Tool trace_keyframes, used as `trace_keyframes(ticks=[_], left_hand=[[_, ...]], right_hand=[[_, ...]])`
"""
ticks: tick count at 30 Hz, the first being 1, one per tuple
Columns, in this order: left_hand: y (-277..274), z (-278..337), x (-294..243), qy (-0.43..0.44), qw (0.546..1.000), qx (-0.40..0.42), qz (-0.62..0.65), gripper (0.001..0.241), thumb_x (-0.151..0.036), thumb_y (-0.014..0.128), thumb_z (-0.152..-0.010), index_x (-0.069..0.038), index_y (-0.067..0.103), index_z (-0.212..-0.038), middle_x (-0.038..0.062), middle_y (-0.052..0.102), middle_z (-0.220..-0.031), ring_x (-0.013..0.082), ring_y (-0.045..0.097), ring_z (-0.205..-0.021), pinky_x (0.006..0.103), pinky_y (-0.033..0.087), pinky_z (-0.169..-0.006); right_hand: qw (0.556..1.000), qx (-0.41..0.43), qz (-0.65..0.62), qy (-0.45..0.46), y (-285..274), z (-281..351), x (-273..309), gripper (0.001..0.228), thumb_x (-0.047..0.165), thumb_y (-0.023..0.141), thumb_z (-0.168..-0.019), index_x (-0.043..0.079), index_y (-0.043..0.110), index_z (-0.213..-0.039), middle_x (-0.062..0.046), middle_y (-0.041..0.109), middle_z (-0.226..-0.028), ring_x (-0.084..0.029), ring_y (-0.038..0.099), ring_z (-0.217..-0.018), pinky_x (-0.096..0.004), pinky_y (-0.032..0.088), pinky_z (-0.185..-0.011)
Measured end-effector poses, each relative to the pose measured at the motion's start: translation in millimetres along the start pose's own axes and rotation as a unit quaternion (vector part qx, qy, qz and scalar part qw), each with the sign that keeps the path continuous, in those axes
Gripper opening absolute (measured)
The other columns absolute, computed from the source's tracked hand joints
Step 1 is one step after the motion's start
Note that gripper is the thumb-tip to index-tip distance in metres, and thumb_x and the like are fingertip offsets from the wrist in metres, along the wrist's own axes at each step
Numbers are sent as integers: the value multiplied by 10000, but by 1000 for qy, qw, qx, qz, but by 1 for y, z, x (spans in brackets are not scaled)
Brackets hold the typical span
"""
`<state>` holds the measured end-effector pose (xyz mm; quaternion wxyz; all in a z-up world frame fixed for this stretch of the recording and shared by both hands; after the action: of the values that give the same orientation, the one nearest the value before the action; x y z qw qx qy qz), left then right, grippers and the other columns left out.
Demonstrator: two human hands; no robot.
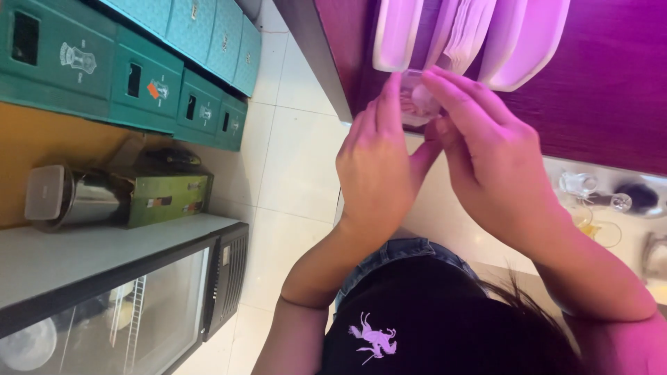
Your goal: Wiping down a bar counter with a cloth and organizing glassware, bottles, and napkin holders.
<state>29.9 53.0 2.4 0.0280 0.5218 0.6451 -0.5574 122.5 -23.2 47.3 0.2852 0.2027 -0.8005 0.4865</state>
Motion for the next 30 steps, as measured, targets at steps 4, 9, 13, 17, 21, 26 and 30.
trace_keyframes(ticks=[4,9,13,17,21,26,30], left_hand=[[1,-3,9,-24,999,16,14,811,-346,859,-803,-23,482,-1444,143,698,-1188,317,705,-1084,401,587,-864],[2,-7,13,-10,1000,-10,16,786,-311,844,-867,-13,448,-1478,157,685,-1193,334,687,-1102,422,572,-905],[9,-7,15,-20,1000,-1,12,820,-320,836,-869,0,421,-1500,164,683,-1166,339,685,-1087,423,570,-909],[13,-8,15,-12,1000,-20,-13,816,-305,810,-904,-5,384,-1532,185,679,-1278,352,681,-1153,416,571,-959],[14,-11,15,-31,999,-10,-15,840,-301,803,-895,-4,365,-1548,207,670,-1312,372,676,-1158,423,568,-962],[11,-10,12,-20,999,-31,-33,766,-298,766,-927,2,388,-1521,214,683,-1245,374,694,-1105,429,582,-916],[13,-9,14,-14,998,-48,-39,687,-284,708,-995,21,393,-1524,206,703,-1186,354,717,-1061,415,603,-899]], right_hand=[[1000,-13,-2,7,5,0,-2,396,-67,562,-1064,-14,543,-1456,-191,617,-1442,-249,735,-954,-355,593,-850],[1000,-23,-4,9,7,-5,-5,425,-80,553,-1038,-7,546,-1456,-189,607,-1453,-256,735,-1004,-354,598,-884],[999,-39,28,-26,5,-11,-3,406,-100,567,-1017,-12,549,-1414,-186,611,-1390,-346,696,-1114,-391,583,-910],[999,-34,11,-13,9,-10,-14,450,-82,562,-1049,19,541,-1487,-160,602,-1473,-311,709,-1137,-364,593,-920],[999,-27,-18,9,10,-13,-18,465,-68,564,-1018,17,536,-1474,-170,593,-1477,-273,727,-1006,-350,598,-863],[998,-40,46,1,-8,-16,-7,399,-56,597,-1045,18,577,-1437,-158,625,-1440,-247,708,-931,-354,578,-790],[994,-80,71,-9,-31,-20,4,324,-70,607,-1040,-12,613,-1358,-172,660,-1333,-237,716,-974,-346,586,-784]])
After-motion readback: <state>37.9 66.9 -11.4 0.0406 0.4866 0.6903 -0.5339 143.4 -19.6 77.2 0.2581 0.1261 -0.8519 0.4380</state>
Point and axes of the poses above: each hand's wrist, its own z-axis away from the middle knuckle, its own y-axis out of the palm, x = y × z, the point moved 6 cm from there along -z, towards the middle knuckle
